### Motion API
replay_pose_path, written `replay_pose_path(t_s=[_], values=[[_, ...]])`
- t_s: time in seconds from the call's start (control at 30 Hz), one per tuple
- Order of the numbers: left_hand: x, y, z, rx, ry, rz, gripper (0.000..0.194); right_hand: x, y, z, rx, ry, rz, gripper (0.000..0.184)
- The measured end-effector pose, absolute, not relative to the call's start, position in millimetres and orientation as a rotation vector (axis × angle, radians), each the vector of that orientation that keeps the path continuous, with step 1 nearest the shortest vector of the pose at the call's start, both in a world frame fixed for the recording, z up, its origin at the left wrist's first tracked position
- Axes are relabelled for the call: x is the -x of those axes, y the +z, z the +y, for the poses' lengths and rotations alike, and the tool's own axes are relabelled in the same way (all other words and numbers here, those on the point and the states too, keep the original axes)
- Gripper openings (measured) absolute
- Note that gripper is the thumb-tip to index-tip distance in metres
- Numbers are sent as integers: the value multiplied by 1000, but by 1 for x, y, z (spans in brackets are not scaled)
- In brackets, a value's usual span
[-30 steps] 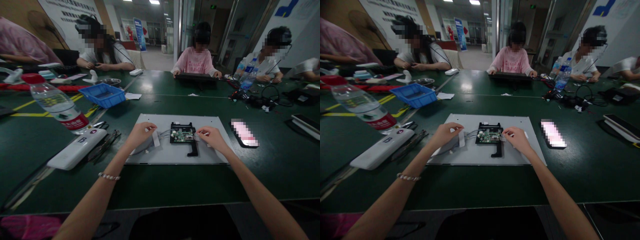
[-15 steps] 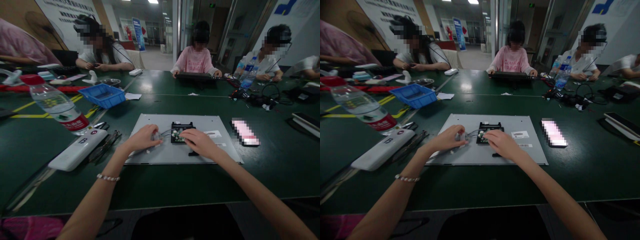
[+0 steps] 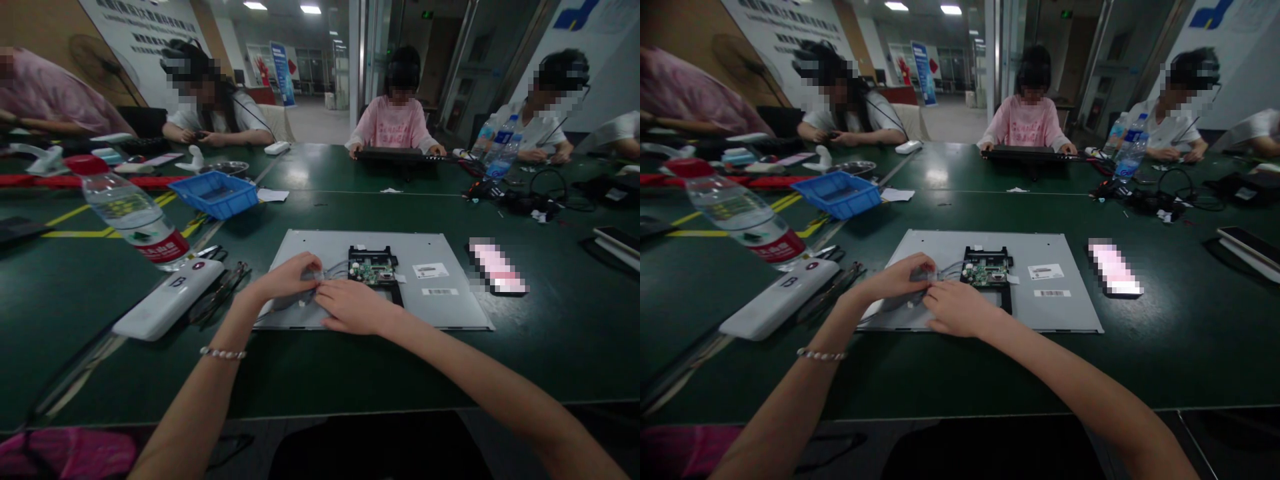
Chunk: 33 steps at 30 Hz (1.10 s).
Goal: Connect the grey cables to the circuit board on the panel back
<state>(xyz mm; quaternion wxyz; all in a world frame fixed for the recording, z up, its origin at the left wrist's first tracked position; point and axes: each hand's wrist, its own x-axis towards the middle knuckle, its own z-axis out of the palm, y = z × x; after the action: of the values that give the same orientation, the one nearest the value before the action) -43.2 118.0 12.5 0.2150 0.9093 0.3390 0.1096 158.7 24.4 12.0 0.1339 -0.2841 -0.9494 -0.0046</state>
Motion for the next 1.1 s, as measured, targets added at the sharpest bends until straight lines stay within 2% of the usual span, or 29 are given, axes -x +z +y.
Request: replay_pose_path(t_s=[0.17,0.33,0.43,0.6,0.73,0.93,1.1], values=[[41,11,121,-2567,299,938,28,-158,7,4,860,20,-2727,65],[46,6,128,-2614,339,993,28,-155,6,-6,930,29,-2694,67],[49,3,130,-2660,370,1033,26,-155,10,-5,938,74,-2712,64],[47,2,128,-2730,403,1114,21,-177,30,-1,889,225,-2686,48],[46,8,124,-2674,518,1208,26,-226,41,13,1114,292,-2476,37],[47,10,121,-2584,486,1196,42,-304,9,37,1469,414,-2045,25],[42,3,125,-2563,422,1190,36,-314,-17,39,1507,560,-2014,23]])
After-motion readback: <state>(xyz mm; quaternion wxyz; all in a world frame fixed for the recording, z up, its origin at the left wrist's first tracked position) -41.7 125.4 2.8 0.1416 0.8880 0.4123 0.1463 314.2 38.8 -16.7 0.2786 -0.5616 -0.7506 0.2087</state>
